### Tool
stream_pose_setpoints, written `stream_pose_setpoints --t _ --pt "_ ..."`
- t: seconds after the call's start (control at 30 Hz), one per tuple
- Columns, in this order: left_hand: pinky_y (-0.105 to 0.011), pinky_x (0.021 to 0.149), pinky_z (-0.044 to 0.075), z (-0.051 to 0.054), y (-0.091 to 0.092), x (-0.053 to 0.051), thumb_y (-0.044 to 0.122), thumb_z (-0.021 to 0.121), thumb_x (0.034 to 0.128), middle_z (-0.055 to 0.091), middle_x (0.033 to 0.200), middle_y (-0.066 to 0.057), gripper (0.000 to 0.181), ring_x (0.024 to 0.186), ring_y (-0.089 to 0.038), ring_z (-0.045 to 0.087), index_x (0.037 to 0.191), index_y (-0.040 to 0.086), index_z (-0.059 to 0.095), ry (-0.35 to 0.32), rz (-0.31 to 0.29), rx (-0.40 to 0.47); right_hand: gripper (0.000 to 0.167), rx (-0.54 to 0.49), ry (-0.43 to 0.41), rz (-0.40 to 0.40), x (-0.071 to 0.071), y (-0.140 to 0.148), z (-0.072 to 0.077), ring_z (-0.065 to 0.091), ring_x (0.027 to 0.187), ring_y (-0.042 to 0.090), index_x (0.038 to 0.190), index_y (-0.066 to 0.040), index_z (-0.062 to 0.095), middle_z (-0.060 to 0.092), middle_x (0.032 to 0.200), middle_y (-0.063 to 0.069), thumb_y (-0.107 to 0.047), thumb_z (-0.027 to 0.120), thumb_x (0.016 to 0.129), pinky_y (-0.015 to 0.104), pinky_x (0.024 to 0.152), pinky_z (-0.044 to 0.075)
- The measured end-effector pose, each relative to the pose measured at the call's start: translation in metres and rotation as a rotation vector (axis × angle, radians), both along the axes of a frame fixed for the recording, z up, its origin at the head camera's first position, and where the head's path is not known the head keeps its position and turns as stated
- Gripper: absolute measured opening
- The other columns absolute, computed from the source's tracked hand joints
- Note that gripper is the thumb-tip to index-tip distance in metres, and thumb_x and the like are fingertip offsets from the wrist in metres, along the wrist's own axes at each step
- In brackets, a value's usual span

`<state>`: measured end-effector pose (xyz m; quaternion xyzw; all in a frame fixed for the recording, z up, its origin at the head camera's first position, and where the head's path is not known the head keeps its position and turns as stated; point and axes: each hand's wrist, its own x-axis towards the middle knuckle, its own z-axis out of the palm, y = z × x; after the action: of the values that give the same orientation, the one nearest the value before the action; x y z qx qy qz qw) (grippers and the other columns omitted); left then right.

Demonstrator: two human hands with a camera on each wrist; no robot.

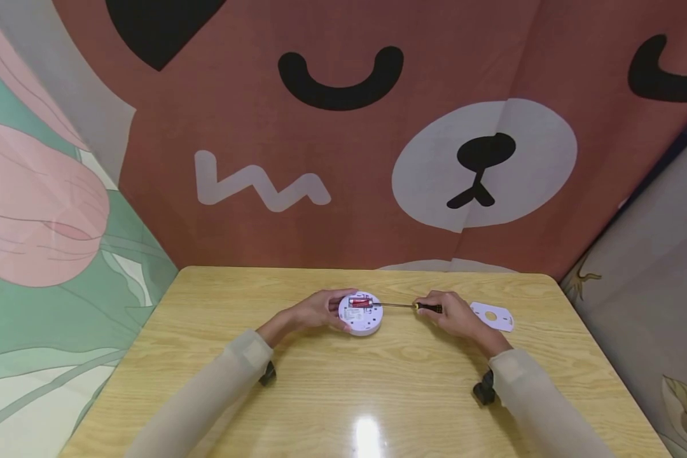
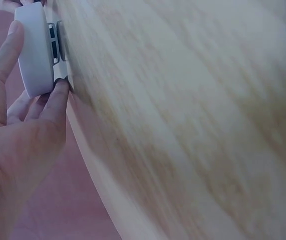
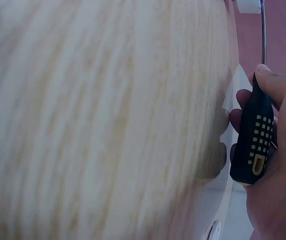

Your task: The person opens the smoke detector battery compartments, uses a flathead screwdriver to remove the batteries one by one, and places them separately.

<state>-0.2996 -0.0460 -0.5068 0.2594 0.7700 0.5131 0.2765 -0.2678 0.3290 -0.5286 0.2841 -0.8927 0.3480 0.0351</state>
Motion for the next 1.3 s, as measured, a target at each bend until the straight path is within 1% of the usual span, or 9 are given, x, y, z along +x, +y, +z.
stream_pose_setpoints --t 0.17,0.33,0.53,0.63,0.77,0.9,1.03,1.17,1.3 --pt "-0.040 0.119 0.043 0.002 0.000 -0.001 0.007 0.088 0.0876 0.050 0.162 -0.004 0.092 0.147 -0.021 0.047 0.165 0.013 0.038 0.016 -0.018 -0.007 0.031 0.003 0.007 -0.013 0.001 0.000 0.001 0.047 0.062 0.002 0.128 0.003 0.074 0.077 0.101 0.002 -0.010 0.074 0.100 0.025 0.055 0.042" --pt "-0.042 0.120 0.041 0.004 0.001 -0.002 0.007 0.088 0.0875 0.051 0.160 -0.007 0.093 0.144 -0.022 0.049 0.165 0.008 0.037 0.056 -0.034 -0.024 0.032 0.004 0.006 -0.030 0.002 0.000 0.001 0.049 0.063 0.003 0.128 0.001 0.075 0.076 0.099 0.000 -0.011 0.076 0.099 0.025 0.056 0.043" --pt "-0.043 0.119 0.043 0.007 0.004 -0.003 0.008 0.088 0.0884 0.049 0.160 -0.006 0.094 0.142 -0.024 0.050 0.166 0.008 0.035 0.059 -0.045 -0.045 0.032 0.010 0.013 -0.034 0.002 0.002 0.003 0.050 0.064 0.003 0.128 0.000 0.076 0.076 0.100 -0.001 -0.011 0.077 0.098 0.025 0.056 0.043" --pt "-0.043 0.117 0.044 0.007 0.005 -0.003 0.008 0.087 0.0885 0.050 0.158 -0.007 0.093 0.140 -0.025 0.051 0.166 0.007 0.035 0.066 -0.044 -0.050 0.031 0.006 0.023 -0.031 0.002 0.002 0.005 0.051 0.064 0.003 0.127 -0.001 0.076 0.076 0.099 -0.001 -0.010 0.078 0.097 0.025 0.056 0.043" --pt "-0.042 0.119 0.043 0.009 0.005 -0.003 0.009 0.089 0.0874 0.051 0.158 -0.006 0.093 0.141 -0.023 0.052 0.165 0.007 0.037 0.079 -0.033 -0.074 0.030 0.000 0.037 -0.022 0.002 0.003 0.010 0.053 0.066 0.003 0.125 0.001 0.077 0.076 0.099 0.002 -0.008 0.078 0.096 0.025 0.057 0.045" --pt "-0.039 0.119 0.043 0.009 0.004 -0.004 0.006 0.088 0.0871 0.050 0.160 -0.006 0.094 0.144 -0.022 0.050 0.165 0.006 0.036 0.061 -0.045 -0.057 0.031 0.006 0.047 -0.030 0.003 0.005 0.016 0.055 0.067 0.003 0.125 0.003 0.076 0.077 0.101 0.005 -0.007 0.078 0.096 0.025 0.058 0.046" --pt "-0.036 0.119 0.043 0.009 0.002 -0.005 0.005 0.087 0.0882 0.048 0.162 -0.008 0.093 0.146 -0.023 0.049 0.165 0.004 0.034 0.043 -0.054 -0.036 0.031 0.028 0.040 -0.049 0.004 0.008 0.022 0.055 0.067 0.004 0.127 0.003 0.075 0.077 0.101 0.005 -0.008 0.077 0.097 0.026 0.059 0.046" --pt "-0.037 0.121 0.041 0.010 0.000 -0.006 -0.001 0.085 0.0879 0.048 0.162 -0.013 0.090 0.147 -0.029 0.048 0.163 -0.001 0.035 0.037 -0.037 0.006 0.031 0.052 0.036 -0.058 0.005 0.012 0.029 0.057 0.071 0.004 0.127 0.002 0.075 0.076 0.102 0.003 -0.010 0.076 0.098 0.026 0.059 0.047" --pt "-0.040 0.121 0.042 0.013 -0.003 -0.005 -0.005 0.083 0.0882 0.053 0.157 -0.017 0.079 0.146 -0.033 0.049 0.158 -0.001 0.046 0.034 -0.005 0.028 0.030 0.071 0.074 -0.060 0.005 0.016 0.034 0.057 0.073 0.002 0.125 0.002 0.077 0.076 0.102 0.003 -0.008 0.078 0.096 0.026 0.060 0.046"
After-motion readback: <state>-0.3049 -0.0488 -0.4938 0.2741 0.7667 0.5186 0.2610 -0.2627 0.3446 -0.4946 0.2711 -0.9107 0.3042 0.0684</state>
